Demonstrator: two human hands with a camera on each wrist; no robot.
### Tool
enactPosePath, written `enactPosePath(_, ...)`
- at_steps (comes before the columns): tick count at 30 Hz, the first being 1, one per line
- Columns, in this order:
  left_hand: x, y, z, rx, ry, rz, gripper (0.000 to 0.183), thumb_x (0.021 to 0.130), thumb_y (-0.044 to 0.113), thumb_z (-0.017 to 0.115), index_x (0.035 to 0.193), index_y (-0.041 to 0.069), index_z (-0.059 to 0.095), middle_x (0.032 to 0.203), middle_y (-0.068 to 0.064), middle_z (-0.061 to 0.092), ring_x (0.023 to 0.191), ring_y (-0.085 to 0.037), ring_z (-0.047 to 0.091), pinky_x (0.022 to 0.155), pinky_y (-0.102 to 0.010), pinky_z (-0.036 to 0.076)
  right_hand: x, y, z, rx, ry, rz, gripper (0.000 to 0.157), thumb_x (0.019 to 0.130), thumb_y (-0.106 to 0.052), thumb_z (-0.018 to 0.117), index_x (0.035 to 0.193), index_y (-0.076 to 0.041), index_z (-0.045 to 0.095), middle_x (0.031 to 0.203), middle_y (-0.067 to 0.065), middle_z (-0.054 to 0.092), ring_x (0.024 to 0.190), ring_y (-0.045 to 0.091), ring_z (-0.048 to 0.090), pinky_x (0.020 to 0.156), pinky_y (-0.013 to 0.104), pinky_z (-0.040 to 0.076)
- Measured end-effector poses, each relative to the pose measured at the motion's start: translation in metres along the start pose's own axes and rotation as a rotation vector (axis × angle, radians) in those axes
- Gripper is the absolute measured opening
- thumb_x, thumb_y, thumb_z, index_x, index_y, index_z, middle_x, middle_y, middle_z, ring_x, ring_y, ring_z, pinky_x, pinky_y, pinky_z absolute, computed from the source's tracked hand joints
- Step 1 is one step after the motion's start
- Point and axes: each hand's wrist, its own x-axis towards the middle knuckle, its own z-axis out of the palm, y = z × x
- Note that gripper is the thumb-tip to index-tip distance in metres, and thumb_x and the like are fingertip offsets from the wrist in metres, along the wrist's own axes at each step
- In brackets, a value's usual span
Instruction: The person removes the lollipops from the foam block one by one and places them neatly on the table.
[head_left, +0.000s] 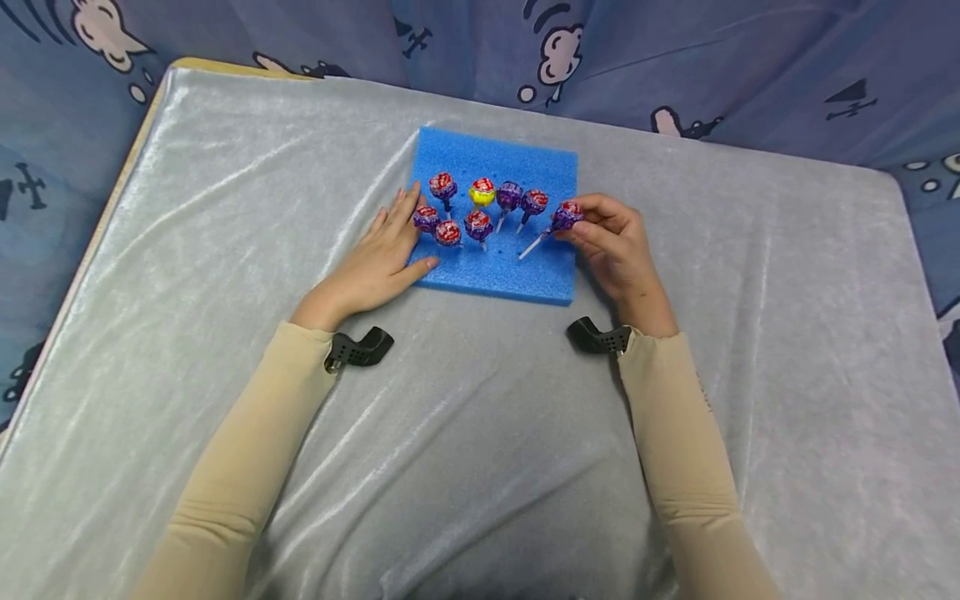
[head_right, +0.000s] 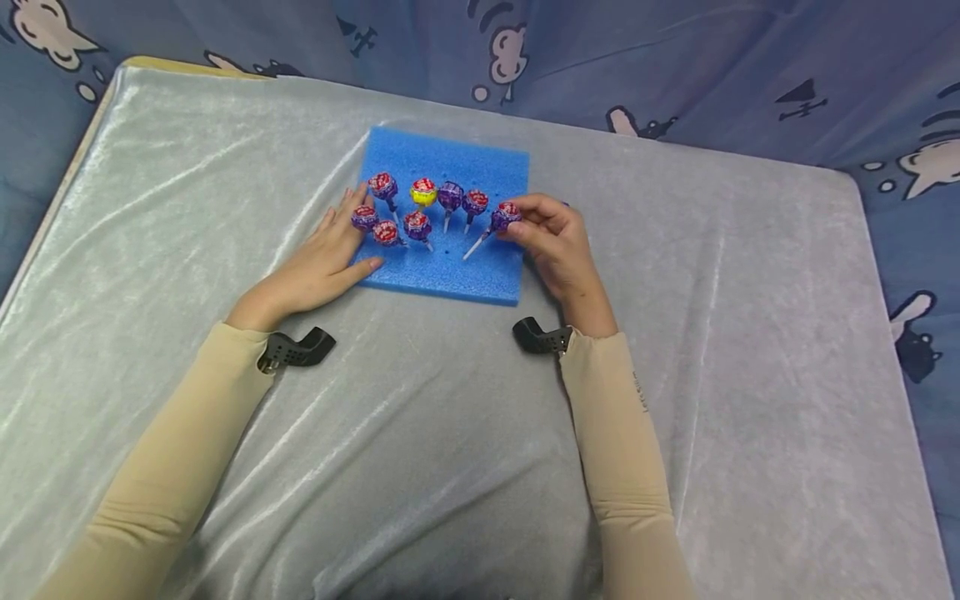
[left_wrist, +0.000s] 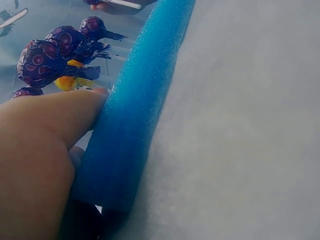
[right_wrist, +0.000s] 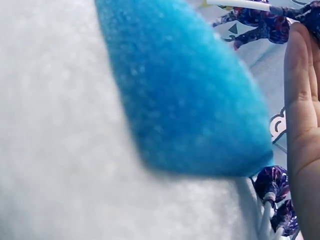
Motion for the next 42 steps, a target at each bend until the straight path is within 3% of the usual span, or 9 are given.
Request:
enactPosePath(10,0.000,0.000,0.001,-0.001,-0.011,-0.005,0.053,0.101,0.038,0.040,0.119,-0.012,0.047,0.156,-0.014,-0.015,0.141,-0.025,-0.016,0.113,-0.036,-0.009,-0.002,-0.012,-0.011,0.194,0.057,-0.036,0.021,0.077,0.008,0.071,0.096,0.014,0.063,0.087,0.020,0.064,0.075,0.025,0.063,0.070,0.032,0.055)
enactPosePath(27,0.000,-0.001,0.001,-0.008,-0.007,-0.003,0.053,0.101,0.037,0.039,0.119,-0.013,0.048,0.156,-0.013,-0.016,0.141,-0.025,-0.016,0.113,-0.037,-0.009,-0.007,-0.027,-0.044,0.332,0.193,-0.076,0.024,0.075,0.013,0.069,0.096,0.020,0.060,0.085,0.025,0.065,0.071,0.029,0.064,0.068,0.035,0.054)
enactPosePath(34,-0.001,-0.001,0.001,-0.015,-0.009,-0.009,0.053,0.101,0.037,0.040,0.119,-0.012,0.048,0.156,-0.012,-0.016,0.141,-0.025,-0.016,0.113,-0.037,-0.009,-0.009,-0.031,-0.052,0.204,0.312,-0.038,0.011,0.079,0.009,0.069,0.089,0.012,0.065,0.085,0.020,0.066,0.070,0.025,0.064,0.066,0.030,0.053)
enactPosePath(37,-0.001,0.000,0.000,-0.017,-0.010,-0.012,0.054,0.101,0.037,0.040,0.120,-0.013,0.047,0.156,-0.013,-0.015,0.141,-0.025,-0.016,0.113,-0.037,-0.009,-0.011,-0.034,-0.055,0.139,0.374,0.028,0.004,0.082,0.010,0.064,0.085,0.011,0.067,0.083,0.019,0.067,0.068,0.023,0.064,0.065,0.030,0.054)
enactPosePath(42,0.000,0.000,0.000,-0.018,-0.015,-0.011,0.054,0.101,0.036,0.040,0.121,-0.013,0.047,0.156,-0.013,-0.015,0.141,-0.025,-0.016,0.113,-0.037,-0.009,-0.011,-0.039,-0.058,-0.031,0.475,0.144,0.008,0.084,0.010,0.063,0.085,0.009,0.070,0.082,0.014,0.069,0.067,0.019,0.065,0.066,0.028,0.056)
